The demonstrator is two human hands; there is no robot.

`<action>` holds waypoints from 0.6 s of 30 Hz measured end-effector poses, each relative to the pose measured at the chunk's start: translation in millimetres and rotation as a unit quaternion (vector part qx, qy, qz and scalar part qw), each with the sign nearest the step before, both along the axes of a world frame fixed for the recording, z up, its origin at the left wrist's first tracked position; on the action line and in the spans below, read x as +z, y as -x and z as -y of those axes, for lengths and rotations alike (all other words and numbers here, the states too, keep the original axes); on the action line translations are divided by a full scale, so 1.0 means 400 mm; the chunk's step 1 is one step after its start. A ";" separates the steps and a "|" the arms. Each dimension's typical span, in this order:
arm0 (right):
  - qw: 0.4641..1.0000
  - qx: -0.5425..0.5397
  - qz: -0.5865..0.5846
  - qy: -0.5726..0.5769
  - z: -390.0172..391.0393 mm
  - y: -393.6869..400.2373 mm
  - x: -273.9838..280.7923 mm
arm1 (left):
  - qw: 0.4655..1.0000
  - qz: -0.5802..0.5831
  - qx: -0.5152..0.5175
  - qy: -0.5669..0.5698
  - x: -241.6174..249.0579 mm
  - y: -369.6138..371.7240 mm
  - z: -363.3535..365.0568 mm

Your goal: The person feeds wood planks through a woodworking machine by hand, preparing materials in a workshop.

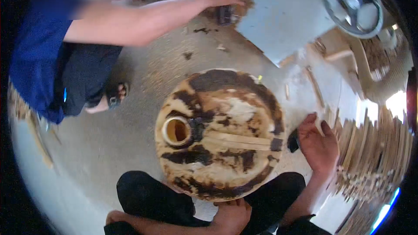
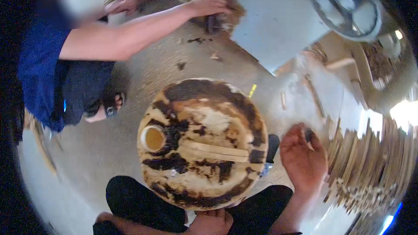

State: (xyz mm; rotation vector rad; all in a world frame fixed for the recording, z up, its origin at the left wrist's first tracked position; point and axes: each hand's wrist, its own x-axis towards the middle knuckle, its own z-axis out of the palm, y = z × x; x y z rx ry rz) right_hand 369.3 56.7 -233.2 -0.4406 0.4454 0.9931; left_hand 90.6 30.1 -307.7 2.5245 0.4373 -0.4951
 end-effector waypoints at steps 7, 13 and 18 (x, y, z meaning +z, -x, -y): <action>0.999 -0.001 -0.050 -0.020 -0.002 0.024 0.035 | 0.999 0.001 -0.038 -0.035 0.006 -0.007 0.000; 0.999 0.002 -0.036 -0.026 0.035 -0.016 0.020 | 0.999 0.000 -0.028 -0.037 0.012 -0.019 0.030; 0.998 -0.002 -0.042 -0.048 0.060 -0.024 0.024 | 0.999 -0.003 -0.029 -0.039 0.017 -0.026 0.042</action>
